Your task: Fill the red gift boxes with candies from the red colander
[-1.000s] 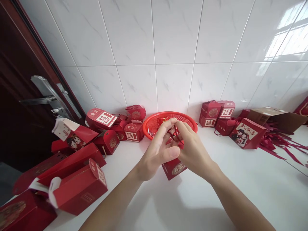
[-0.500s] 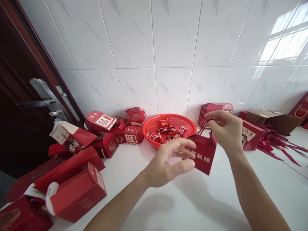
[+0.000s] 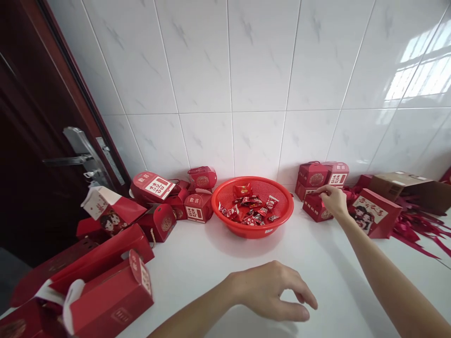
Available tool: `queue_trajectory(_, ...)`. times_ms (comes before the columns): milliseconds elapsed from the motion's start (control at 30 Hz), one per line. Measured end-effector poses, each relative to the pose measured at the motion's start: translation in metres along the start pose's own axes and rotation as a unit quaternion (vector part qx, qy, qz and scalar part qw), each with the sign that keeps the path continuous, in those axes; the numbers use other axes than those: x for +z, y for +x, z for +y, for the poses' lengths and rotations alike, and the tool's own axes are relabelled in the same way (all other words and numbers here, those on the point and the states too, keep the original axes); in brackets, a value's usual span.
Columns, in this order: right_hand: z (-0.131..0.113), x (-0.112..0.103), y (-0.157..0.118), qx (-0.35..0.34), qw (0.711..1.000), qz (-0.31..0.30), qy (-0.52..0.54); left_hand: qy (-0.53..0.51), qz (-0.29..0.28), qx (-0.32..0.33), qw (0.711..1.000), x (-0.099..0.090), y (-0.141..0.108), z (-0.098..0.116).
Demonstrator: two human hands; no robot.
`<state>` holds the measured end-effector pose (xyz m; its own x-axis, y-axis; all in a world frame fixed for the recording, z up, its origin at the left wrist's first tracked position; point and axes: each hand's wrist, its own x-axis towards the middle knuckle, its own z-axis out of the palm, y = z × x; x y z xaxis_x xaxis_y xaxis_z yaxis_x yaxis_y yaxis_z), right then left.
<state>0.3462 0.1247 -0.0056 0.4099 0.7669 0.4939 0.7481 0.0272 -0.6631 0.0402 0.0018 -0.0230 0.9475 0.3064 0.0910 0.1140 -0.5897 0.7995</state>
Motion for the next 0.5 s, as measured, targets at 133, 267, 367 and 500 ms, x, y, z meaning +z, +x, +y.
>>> queue_trajectory(133,0.012,0.005,-0.002,-0.018,0.999,-0.031,-0.027,0.015,-0.016,0.008,1.000,-0.001,0.000,-0.003)
queue_trajectory(267,0.021,0.014,-0.008,-0.069,0.992,-0.097,-0.043,0.025,-0.034,0.005,0.999,0.000,0.000,-0.006)
queue_trajectory(367,0.026,0.024,-0.011,-0.102,0.985,-0.128,-0.058,0.034,-0.045,0.009,0.998,0.001,0.001,-0.009)
queue_trajectory(500,0.031,0.037,-0.006,-0.104,0.983,-0.113,-0.096,0.047,-0.058,-0.004,0.997,0.001,0.001,-0.013)
